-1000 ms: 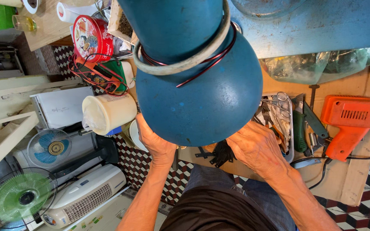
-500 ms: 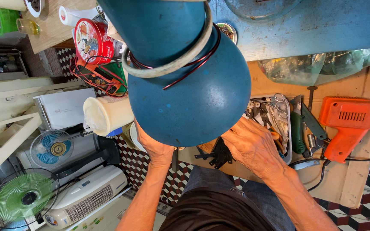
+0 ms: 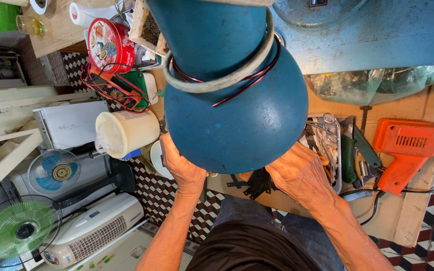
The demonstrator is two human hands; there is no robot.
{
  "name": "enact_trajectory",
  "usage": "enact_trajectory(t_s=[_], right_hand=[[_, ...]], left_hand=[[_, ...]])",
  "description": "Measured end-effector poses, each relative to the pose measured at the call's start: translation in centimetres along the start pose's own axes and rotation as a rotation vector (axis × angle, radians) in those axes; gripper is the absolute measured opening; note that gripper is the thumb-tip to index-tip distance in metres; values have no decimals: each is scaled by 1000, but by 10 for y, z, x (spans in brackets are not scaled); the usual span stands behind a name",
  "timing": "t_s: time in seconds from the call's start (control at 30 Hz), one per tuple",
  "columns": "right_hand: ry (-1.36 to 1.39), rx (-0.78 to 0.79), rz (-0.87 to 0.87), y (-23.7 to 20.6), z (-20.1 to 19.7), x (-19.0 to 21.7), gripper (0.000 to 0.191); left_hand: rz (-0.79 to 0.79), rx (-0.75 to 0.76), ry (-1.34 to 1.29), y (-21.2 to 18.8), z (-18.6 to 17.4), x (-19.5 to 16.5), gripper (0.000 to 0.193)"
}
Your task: The person works on a small ornate decorative structure at a cluttered workbench, holding it steady while tapping and pressing parts with a hammer and small hand tools, repositioning the piece repeatedly and fitting components onto its surface.
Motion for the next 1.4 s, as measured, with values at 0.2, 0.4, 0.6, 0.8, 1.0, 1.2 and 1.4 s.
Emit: enact_trajectory(t_s=[0.2,0.4,0.6,0.8,1.0,1.2,1.4], right_hand=[[1,6,2,1,0,1,23],[2,-21,1,0,0,1,20],[-8,-18,0,0,5,-1,13],[-22,0,26,-1,9,-5,8],[-23,-22,8,0,6,-1,16],[-40,-1,39,0,8,-3,17],[-58,-12,48,-3,10,-5,19]], left_hand=[[-7,-17,5,1,1,2,32],[-1,-13,7,1,1,1,33],[27,2,-32,2,1,4,34],[42,-2,10,0,1,6,31],[-16,-22,42,3,0,7,19],[5,-41,10,4,1,3,12],[3,-45,24,4,0,2,10]])
Point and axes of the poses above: each hand's wrist, its own y-axis towards the middle knuckle, its own z-axis out of the palm, x = y × z, the point moved 6 cm from there along y, towards the middle knuckle, and after that the axes turned 10 degrees about x, right-handed, at the moved point
